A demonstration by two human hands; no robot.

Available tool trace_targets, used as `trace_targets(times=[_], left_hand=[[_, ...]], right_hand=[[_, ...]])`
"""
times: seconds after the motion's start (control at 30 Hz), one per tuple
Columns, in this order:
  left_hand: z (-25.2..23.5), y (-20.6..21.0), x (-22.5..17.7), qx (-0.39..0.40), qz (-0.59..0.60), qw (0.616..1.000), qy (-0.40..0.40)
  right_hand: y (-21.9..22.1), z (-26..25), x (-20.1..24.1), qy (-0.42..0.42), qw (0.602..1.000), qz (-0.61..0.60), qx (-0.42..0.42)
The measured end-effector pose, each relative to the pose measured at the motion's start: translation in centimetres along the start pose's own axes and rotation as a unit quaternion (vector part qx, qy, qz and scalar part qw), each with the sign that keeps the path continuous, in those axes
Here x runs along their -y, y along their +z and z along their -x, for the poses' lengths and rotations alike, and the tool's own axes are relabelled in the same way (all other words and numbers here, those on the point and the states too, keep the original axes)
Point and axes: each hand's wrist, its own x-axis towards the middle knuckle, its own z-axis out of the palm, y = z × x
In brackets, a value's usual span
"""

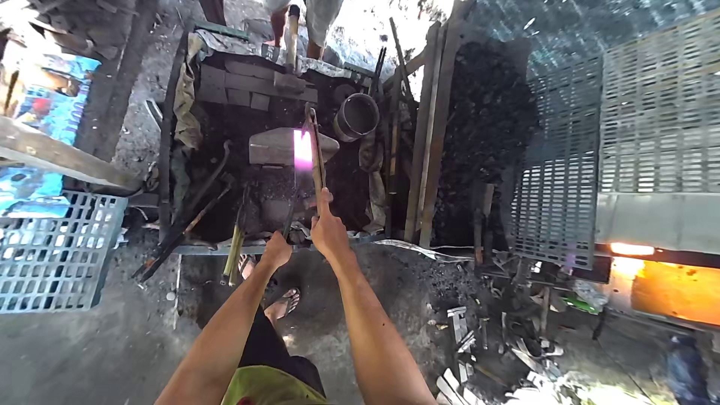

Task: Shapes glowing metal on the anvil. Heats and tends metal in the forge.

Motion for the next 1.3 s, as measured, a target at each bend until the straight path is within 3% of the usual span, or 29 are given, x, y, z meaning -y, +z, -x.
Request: trace_targets(times=[0.63, 0.9, 1.3], left_hand=[[-0.1, 0.2, 0.0, -0.004, -0.007, 1.000, 0.000], [-1.2, -0.5, -1.6, -0.007, 0.018, 1.000, 0.000], [-1.9, 0.3, -1.7, -0.011, 0.017, 1.000, -0.005]], right_hand=[[1.7, -0.3, -1.0, 0.001, 1.000, -0.018, -0.014], [-5.1, -1.7, 1.2, -0.011, 0.999, -0.033, 0.017], [-0.8, 0.0, 0.5, 0.005, 1.000, 0.007, 0.004]])
